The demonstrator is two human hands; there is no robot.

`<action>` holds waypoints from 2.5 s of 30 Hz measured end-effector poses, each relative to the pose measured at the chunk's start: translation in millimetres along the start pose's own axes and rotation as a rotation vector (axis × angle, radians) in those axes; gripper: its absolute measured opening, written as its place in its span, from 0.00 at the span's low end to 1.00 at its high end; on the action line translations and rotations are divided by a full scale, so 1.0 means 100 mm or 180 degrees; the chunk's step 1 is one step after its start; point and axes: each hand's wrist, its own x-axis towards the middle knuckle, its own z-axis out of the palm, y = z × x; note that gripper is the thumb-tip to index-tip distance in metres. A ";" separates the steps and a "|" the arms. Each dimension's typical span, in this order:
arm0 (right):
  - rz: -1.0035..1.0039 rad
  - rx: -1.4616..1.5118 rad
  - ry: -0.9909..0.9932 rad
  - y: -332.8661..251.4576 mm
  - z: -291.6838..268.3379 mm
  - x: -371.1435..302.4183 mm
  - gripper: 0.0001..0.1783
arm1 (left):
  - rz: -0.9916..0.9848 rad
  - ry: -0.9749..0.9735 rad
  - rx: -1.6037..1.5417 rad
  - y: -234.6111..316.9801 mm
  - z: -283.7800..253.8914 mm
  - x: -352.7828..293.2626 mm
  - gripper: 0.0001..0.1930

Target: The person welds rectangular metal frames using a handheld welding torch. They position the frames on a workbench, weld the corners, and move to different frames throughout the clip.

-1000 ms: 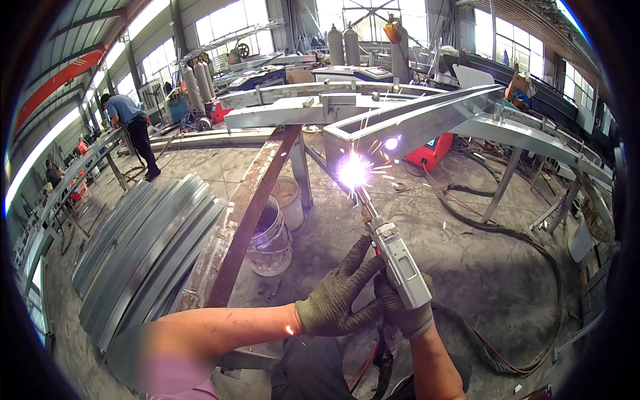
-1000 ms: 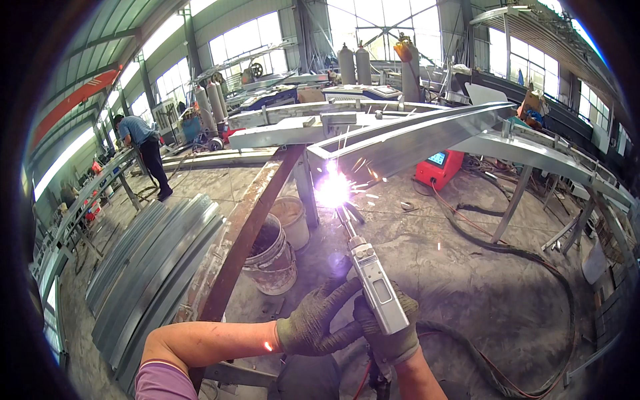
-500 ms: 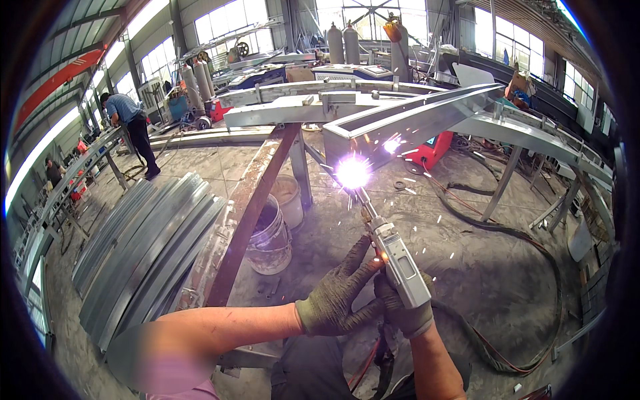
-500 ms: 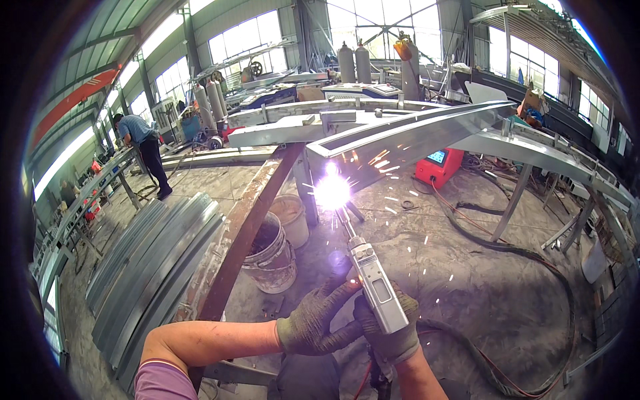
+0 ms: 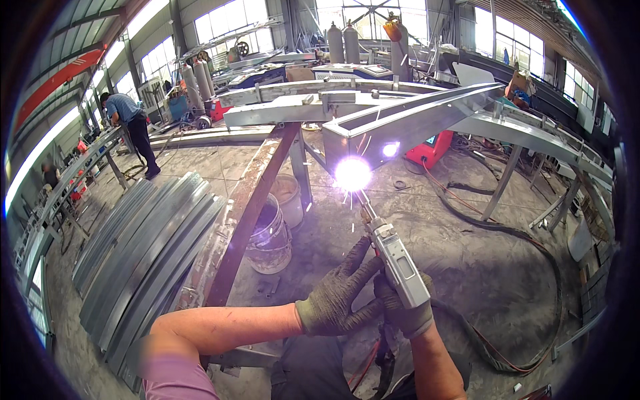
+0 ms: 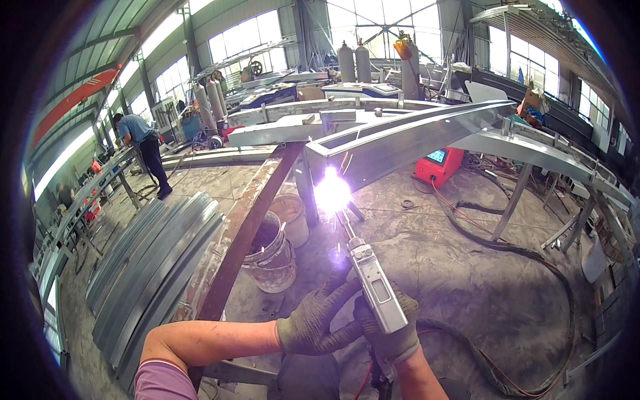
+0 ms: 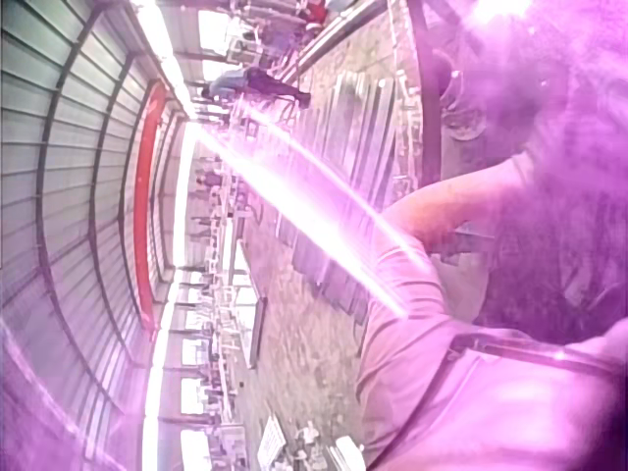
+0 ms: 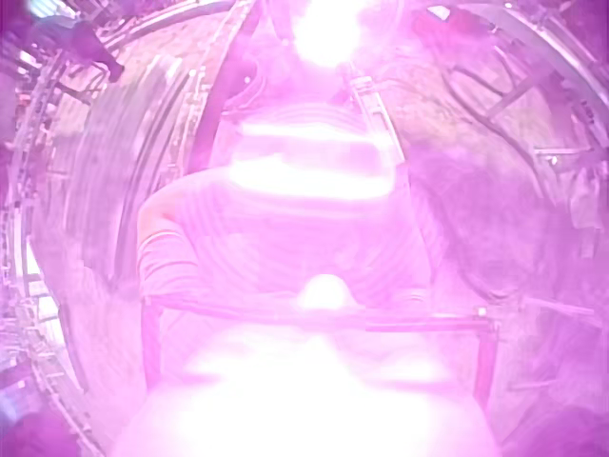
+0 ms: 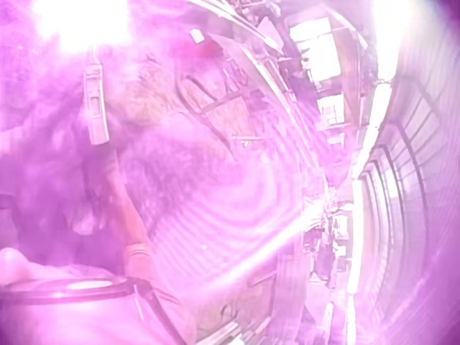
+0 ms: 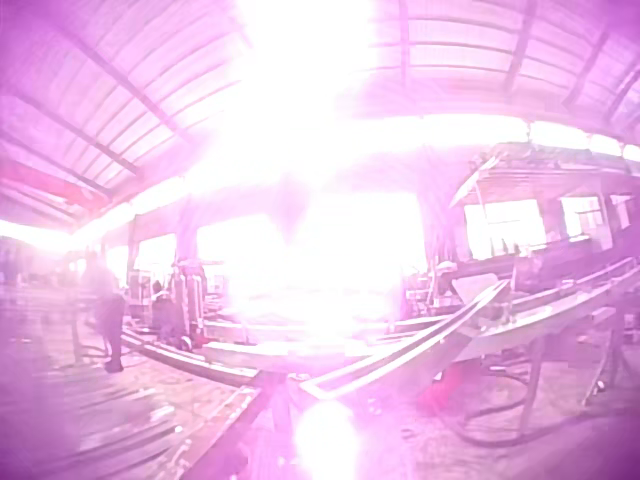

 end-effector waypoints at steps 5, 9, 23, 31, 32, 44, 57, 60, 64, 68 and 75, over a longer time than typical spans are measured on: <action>-0.0119 -0.0154 -0.0031 -0.02 -0.02 0.01 0.04 | -0.0008 0.0004 0.0005 -0.01 0.01 -0.01 0.47; -0.0152 -0.0189 -0.0043 0.00 -0.01 0.01 0.03 | 0.0060 0.0084 -0.0032 -0.03 0.05 -0.02 0.48; 0.0132 0.0050 -0.0062 0.01 -0.02 -0.03 0.04 | -0.0119 -0.0081 -0.0118 -0.01 0.04 -0.03 0.49; 0.0017 -0.0043 -0.0031 0.03 0.00 -0.01 0.04 | -0.0049 -0.0033 -0.0145 -0.02 0.04 -0.03 0.48; -0.0039 -0.0161 -0.0035 0.02 0.00 0.00 0.04 | -0.0049 -0.0027 -0.0159 -0.02 0.04 -0.03 0.48; -0.0326 -0.1109 -0.0220 0.20 -0.02 0.00 0.11 | -0.0267 -0.0177 -0.0183 -0.07 0.13 -0.10 0.46; -0.0348 -0.0394 0.0542 -0.01 -0.20 0.07 0.12 | -0.0136 -0.0219 -0.0097 0.08 -0.06 0.02 0.48; -0.0737 -0.0555 0.0580 -0.08 -0.22 0.08 0.11 | 0.0033 -0.0167 -0.0054 0.11 -0.12 0.10 0.48; -0.0801 -0.0384 0.0332 -0.26 -0.18 0.12 0.11 | 0.0177 -0.0053 -0.0030 0.08 -0.14 0.12 0.49; -0.0751 -0.0346 0.0226 -0.15 -0.10 0.17 0.11 | 0.0094 -0.0098 0.0092 0.10 -0.18 0.14 0.50; -0.0948 -0.0380 0.0270 -0.10 -0.09 0.21 0.11 | 0.0023 -0.0070 0.0130 0.08 -0.14 0.14 0.50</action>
